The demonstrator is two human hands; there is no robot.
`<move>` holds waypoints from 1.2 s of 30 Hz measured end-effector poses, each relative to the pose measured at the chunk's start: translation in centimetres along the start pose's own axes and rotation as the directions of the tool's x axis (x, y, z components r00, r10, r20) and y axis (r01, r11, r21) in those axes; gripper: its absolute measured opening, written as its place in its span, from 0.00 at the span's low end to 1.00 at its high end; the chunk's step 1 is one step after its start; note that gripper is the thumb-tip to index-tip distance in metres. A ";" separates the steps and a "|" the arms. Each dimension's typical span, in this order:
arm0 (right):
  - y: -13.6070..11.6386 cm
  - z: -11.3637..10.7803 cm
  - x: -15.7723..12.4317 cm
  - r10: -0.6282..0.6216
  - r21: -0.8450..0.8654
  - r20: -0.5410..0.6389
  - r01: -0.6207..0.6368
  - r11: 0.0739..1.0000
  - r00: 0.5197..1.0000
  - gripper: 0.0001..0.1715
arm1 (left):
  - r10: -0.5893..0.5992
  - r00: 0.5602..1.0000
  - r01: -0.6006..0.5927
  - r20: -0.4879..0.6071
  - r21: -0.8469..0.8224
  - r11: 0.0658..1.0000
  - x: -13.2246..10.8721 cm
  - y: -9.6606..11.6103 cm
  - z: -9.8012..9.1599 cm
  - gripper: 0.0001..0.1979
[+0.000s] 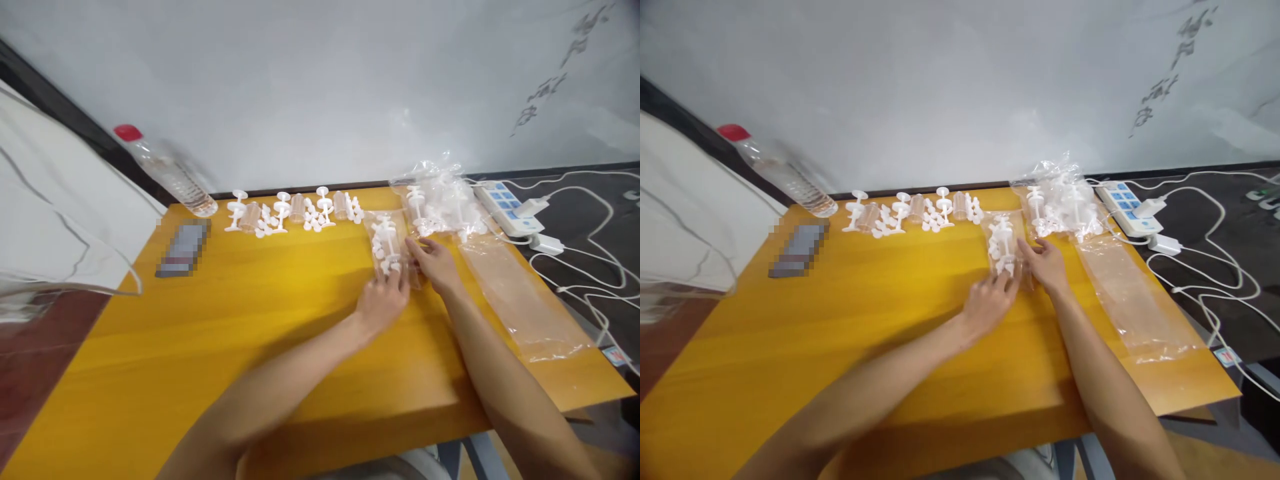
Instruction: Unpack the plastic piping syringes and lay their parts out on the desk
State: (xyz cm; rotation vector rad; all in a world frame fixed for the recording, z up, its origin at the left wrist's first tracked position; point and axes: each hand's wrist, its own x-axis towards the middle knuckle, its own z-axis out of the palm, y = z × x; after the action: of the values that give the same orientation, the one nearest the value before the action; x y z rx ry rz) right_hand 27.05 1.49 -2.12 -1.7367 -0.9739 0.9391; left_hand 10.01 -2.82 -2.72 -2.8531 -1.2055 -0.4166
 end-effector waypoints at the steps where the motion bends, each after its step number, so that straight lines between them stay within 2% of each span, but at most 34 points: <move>1: 0.2 -0.2 -0.4 -0.041 -0.092 -0.033 0.038 0.995 0.999 0.46 | 0.042 0.999 -0.042 -0.016 -0.018 0.999 -1.3 1.0 -0.1 0.22; 4: 1.2 -0.9 -2.6 -0.142 -0.351 -0.021 0.125 0.928 0.990 0.57 | 0.193 0.979 -0.201 -0.066 -0.138 0.970 -4.9 2.8 -0.9 0.14; 6: 2.2 -1.4 -4.4 -0.161 -0.415 0.078 0.179 0.892 0.984 0.59 | 0.248 0.958 -0.278 -0.141 -0.268 0.922 -7.2 2.1 -1.9 0.10; 7: 2.6 -1.5 -5.1 -0.168 -0.406 0.145 0.213 0.888 0.975 0.58 | 0.209 0.958 -0.266 -0.194 -0.342 0.901 -8.2 1.1 -2.5 0.10; 8: 2.9 -1.6 -5.8 -0.177 -0.378 0.218 0.250 0.891 0.960 0.56 | 0.117 0.963 -0.212 -0.242 -0.417 0.884 -9.1 -0.1 -3.1 0.09; 10: 2.8 -1.5 -6.7 -0.211 -0.293 0.386 0.336 0.895 0.898 0.50 | -0.188 0.946 0.012 -0.266 -0.548 0.837 -10.4 -3.0 -4.1 0.10; 12: 1.8 -1.0 -7.0 -0.250 -0.212 0.575 0.437 0.874 0.779 0.46 | -0.437 0.885 0.252 -0.158 -0.628 0.736 -10.9 -5.6 -4.6 0.20; 13: 0.9 -0.5 -6.9 -0.266 -0.179 0.662 0.492 0.852 0.701 0.45 | -0.507 0.859 0.346 -0.072 -0.649 0.677 -11.1 -6.6 -4.6 0.26; 15: -0.9 0.4 -6.8 -0.291 -0.132 0.785 0.606 0.785 0.547 0.43 | -0.572 0.814 0.478 0.102 -0.678 0.559 -11.3 -7.8 -4.3 0.33; 16: -1.7 0.8 -6.8 -0.305 -0.124 0.816 0.662 0.739 0.492 0.43 | -0.583 0.794 0.512 0.169 -0.702 0.494 -11.5 -8.1 -4.2 0.32; 17: -2.2 1.1 -6.9 -0.325 -0.128 0.827 0.717 0.685 0.459 0.42 | -0.588 0.776 0.531 0.228 -0.740 0.413 -11.7 -8.3 -4.1 0.29; 18: -2.5 1.4 -7.1 -0.353 -0.145 0.824 0.767 0.625 0.443 0.41 | -0.585 0.760 0.535 0.285 -0.784 0.314 -12.0 -8.5 -4.0 0.25; 20: -2.3 1.8 -7.9 -0.424 -0.210 0.789 0.843 0.495 0.445 0.41 | -0.549 0.737 0.516 0.393 -0.853 0.082 -12.7 -8.7 -4.1 0.17; 22: -1.1 2.2 -8.9 -0.491 -0.290 0.741 0.878 0.380 0.457 0.47 | -0.503 0.721 0.492 0.477 -0.863 -0.113 -13.5 -9.2 -4.4 0.14; 23: -0.3 2.5 -9.4 -0.516 -0.322 0.725 0.887 0.331 0.456 0.53 | -0.491 0.711 0.486 0.503 -0.857 -0.175 -13.8 -9.4 -4.5 0.14; 25: 1.2 3.0 -10.1 -0.546 -0.353 0.719 0.903 0.245 0.429 0.65 | -0.486 0.697 0.485 0.528 -0.846 -0.224 -14.3 -9.9 -4.6 0.14; 26: 1.8 3.3 -10.2 -0.559 -0.356 0.718 0.909 0.216 0.414 0.66 | -0.502 0.687 0.495 0.525 -0.844 -0.205 -14.6 -10.2 -4.6 0.14; 27: 2.3 3.5 -10.1 -0.574 -0.357 0.713 0.913 0.195 0.402 0.64 | -0.549 0.674 0.509 0.495 -0.849 -0.141 -14.8 -10.3 -4.6 0.14; 28: 2.7 3.6 -10.0 -0.592 -0.356 0.704 0.916 0.184 0.393 0.60 | -0.618 0.660 0.524 0.427 -0.851 -0.028 -15.1 -10.4 -4.6 0.15; 30: 2.9 3.7 -9.5 -0.626 -0.351 0.677 0.917 0.187 0.387 0.55 | -0.728 0.662 0.534 0.177 -0.793 0.293 -15.6 -10.2 -5.0 0.13; 31: 2.8 3.7 -9.3 -0.642 -0.343 0.666 0.920 0.189 0.380 0.54 | -0.725 0.687 0.517 0.038 -0.727 0.451 -15.8 -9.9 -5.3 0.10; 32: 2.6 3.6 -9.2 -0.655 -0.327 0.661 0.926 0.188 0.366 0.54 | -0.680 0.730 0.481 -0.064 -0.660 0.578 -15.9 -9.7 -5.7 0.08; 33: 2.4 3.6 -9.2 -0.666 -0.305 0.659 0.934 0.187 0.349 0.54 | -0.610 0.784 0.430 -0.112 -0.612 0.664 -16.0 -9.4 -6.1 0.06; 34: 2.2 3.6 -9.2 -0.676 -0.284 0.658 0.940 0.186 0.333 0.55 | -0.534 0.838 0.375 -0.116 -0.588 0.717 -15.9 -9.1 -6.5 0.05; 36: 1.9 3.6 -9.3 -0.691 -0.244 0.657 0.952 0.183 0.302 0.55 | -0.393 0.918 0.292 -0.053 -0.581 0.760 -15.3 -8.8 -7.0 0.05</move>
State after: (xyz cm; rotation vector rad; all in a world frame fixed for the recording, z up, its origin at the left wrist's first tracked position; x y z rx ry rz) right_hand 20.48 -6.19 -3.33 -1.0089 -2.4500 0.1361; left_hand -8.09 -8.26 -0.54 -2.9161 -1.8400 -1.2004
